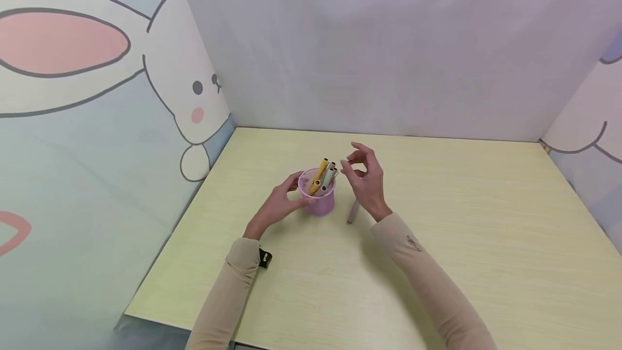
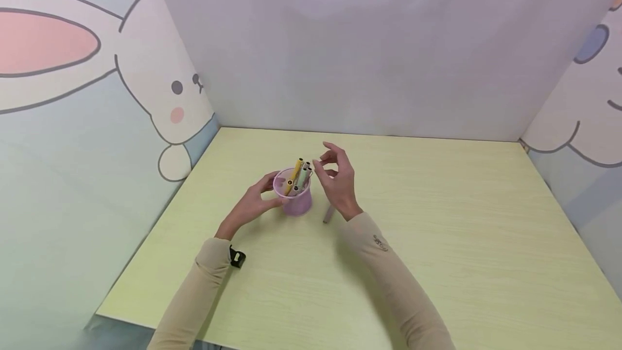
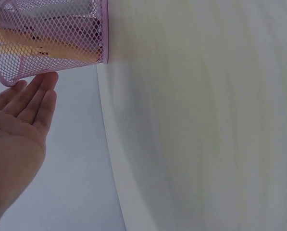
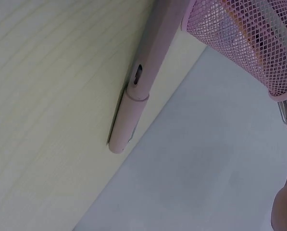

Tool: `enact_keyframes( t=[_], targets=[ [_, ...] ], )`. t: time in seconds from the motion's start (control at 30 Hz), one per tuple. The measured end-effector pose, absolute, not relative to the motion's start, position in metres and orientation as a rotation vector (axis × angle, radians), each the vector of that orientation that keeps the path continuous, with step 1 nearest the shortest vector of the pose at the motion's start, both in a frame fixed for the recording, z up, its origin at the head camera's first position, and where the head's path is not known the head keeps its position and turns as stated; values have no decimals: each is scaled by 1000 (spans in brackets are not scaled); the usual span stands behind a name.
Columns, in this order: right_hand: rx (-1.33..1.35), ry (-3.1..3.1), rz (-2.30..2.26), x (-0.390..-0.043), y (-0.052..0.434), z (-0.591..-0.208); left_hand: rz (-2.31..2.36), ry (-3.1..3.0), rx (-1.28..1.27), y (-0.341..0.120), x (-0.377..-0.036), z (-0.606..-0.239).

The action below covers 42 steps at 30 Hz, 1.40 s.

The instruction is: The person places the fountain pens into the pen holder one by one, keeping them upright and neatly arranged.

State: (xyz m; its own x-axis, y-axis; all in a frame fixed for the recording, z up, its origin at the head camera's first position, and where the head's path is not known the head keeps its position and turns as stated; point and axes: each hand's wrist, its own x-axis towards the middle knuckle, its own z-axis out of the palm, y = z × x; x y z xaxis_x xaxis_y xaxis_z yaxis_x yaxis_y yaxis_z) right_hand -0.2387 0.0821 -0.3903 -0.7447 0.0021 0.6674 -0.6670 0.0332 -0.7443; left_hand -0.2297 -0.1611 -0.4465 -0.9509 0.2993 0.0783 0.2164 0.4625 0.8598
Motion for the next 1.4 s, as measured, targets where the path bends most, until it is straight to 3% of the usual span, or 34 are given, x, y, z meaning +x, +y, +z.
enact_keyframes(
  t=[1.4],
  targets=[
    [352,-1932,1960,-267,141,-429,1515,2585,452,-165,-228,-446]
  ],
)
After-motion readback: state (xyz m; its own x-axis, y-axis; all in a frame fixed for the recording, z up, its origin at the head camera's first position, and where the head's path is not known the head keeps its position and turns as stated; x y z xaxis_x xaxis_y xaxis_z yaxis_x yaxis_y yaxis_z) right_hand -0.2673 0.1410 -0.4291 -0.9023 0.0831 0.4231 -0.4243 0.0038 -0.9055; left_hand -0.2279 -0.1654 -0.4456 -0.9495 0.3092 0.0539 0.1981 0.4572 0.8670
